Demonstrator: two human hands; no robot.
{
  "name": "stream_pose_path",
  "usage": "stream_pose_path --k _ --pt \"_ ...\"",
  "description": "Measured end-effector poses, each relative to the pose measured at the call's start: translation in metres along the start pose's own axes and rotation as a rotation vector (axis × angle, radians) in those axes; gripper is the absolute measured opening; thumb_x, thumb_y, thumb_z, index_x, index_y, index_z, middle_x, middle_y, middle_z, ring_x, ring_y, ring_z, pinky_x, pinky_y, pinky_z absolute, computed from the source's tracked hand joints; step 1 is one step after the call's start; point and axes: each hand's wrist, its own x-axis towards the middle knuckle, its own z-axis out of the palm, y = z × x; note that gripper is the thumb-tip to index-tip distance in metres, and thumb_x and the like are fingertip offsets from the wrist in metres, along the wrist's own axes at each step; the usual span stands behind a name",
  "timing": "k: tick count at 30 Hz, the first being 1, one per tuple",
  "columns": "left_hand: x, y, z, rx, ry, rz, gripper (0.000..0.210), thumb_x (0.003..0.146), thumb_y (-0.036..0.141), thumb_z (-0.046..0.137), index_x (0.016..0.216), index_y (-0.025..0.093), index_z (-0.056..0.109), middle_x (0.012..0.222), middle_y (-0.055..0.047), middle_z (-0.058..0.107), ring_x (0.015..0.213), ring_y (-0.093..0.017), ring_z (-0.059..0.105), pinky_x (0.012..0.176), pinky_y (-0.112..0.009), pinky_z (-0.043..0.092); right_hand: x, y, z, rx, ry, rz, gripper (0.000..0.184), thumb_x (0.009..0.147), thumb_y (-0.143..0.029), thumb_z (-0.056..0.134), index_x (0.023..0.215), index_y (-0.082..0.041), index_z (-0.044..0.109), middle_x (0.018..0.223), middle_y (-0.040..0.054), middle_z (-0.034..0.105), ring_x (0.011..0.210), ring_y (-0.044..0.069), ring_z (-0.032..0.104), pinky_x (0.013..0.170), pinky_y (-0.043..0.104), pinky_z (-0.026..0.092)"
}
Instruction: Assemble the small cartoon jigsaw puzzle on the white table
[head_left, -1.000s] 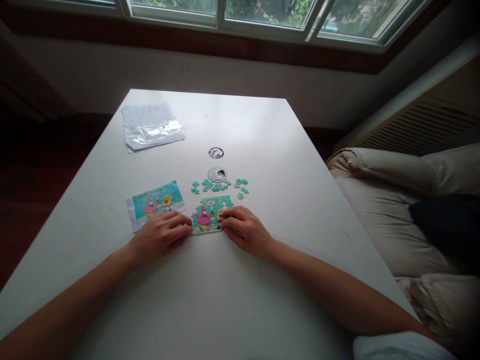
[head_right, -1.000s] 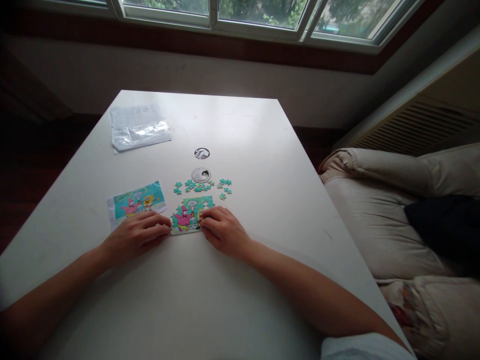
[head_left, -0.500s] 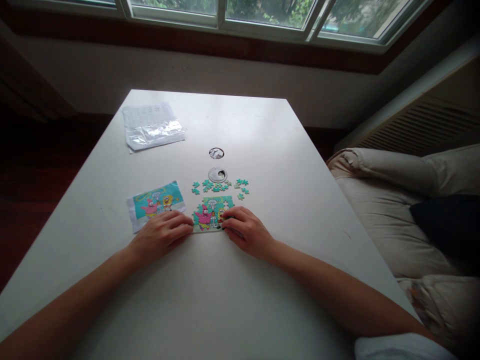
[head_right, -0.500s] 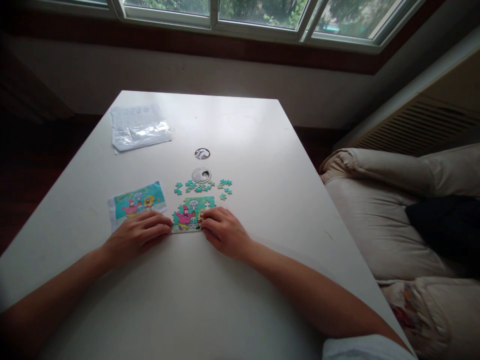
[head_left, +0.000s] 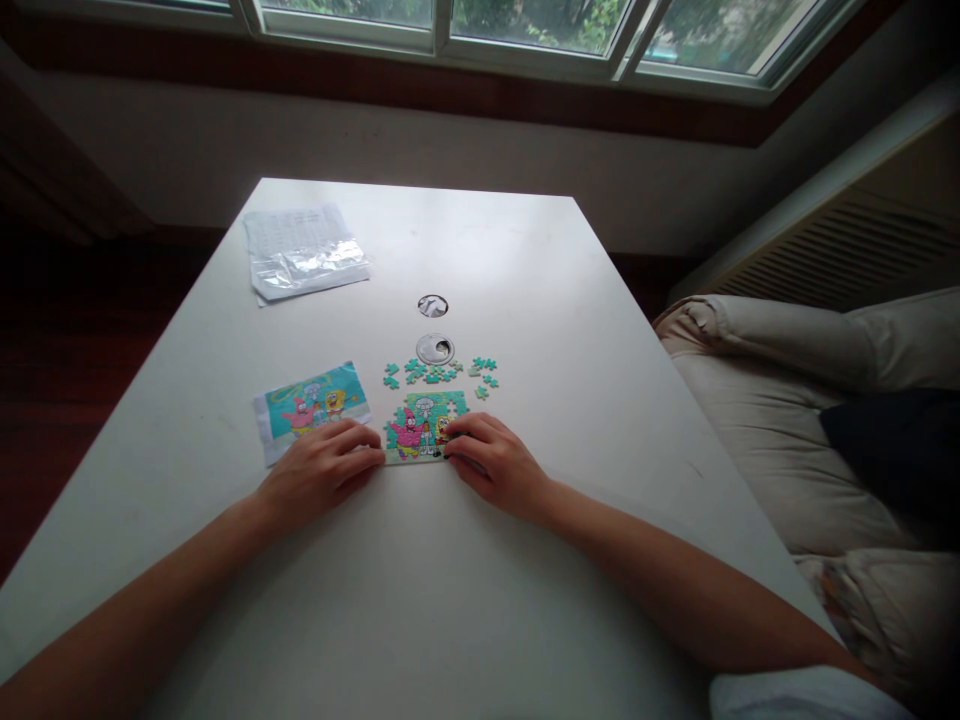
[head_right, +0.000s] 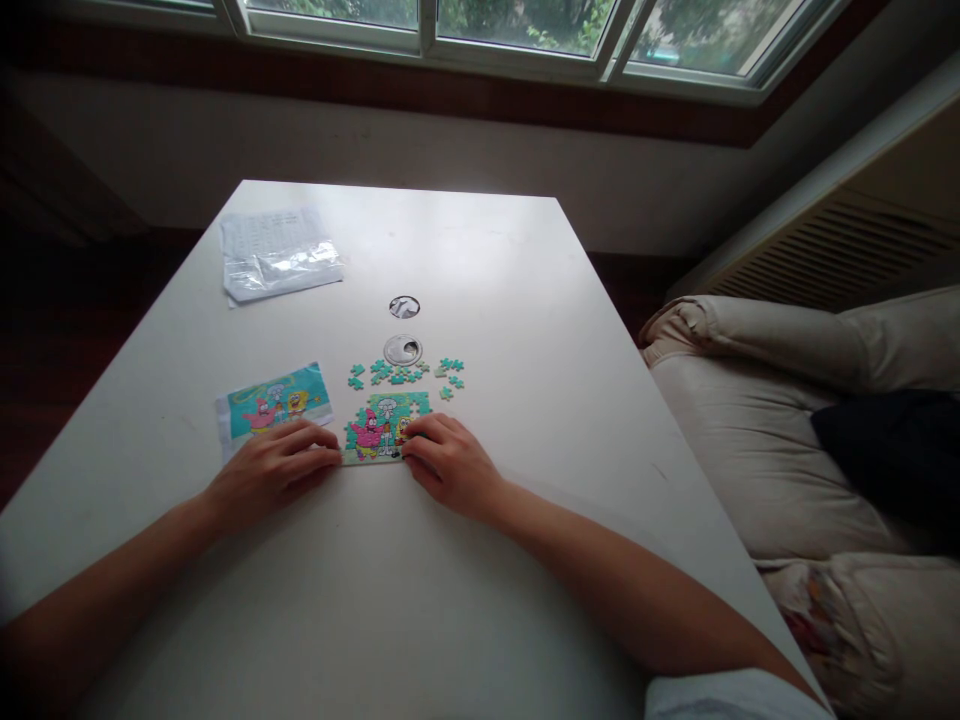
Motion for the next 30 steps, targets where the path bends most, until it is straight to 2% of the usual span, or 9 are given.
stream_pose_path --k 6,10,14,30 --pt "0.001 -0.006 -0.013 -0.005 -0.031 0.091 0.020 0.100 0.022 0.054 0.113 0.025 0.068 0.112 -0.005 0.072 0.101 -0.018 0.066 0.091 -0.032 0.051 0.001 -0.001 -0.002 0.001 -0.015 0.002 0.013 0.096 -0.020 0.058 0.104 -0.025 0.065 0.118 0.0083 0.067 0.112 0.023 0.061 0.098 0.043 0.052" --pt "0.001 -0.006 -0.020 0.047 0.015 0.160 0.015 0.097 0.022 0.058 0.107 0.023 0.069 0.111 -0.004 0.074 0.096 -0.018 0.068 0.089 -0.033 0.050 0.001 0.000 -0.001 0.005 -0.017 0.000 0.013 0.095 -0.019 0.058 0.104 -0.026 0.065 0.119 0.0084 0.067 0.113 0.023 0.060 0.098 0.044 0.052" --pt "0.000 -0.004 -0.020 0.061 0.024 0.166 0.014 0.096 0.023 0.061 0.106 0.024 0.070 0.111 -0.004 0.075 0.089 -0.017 0.069 0.085 -0.033 0.050 0.001 0.000 -0.002 0.010 -0.020 -0.005 0.014 0.095 -0.018 0.057 0.104 -0.025 0.065 0.119 0.0080 0.067 0.113 0.022 0.060 0.099 0.043 0.052" --pt "-0.001 -0.002 -0.013 0.031 -0.017 0.126 0.018 0.097 0.025 0.059 0.111 0.025 0.069 0.115 -0.004 0.073 0.091 -0.018 0.068 0.084 -0.034 0.048 0.000 0.000 -0.001 0.002 -0.027 0.002 0.013 0.096 -0.020 0.058 0.104 -0.026 0.065 0.120 0.0082 0.067 0.115 0.023 0.060 0.100 0.044 0.051"
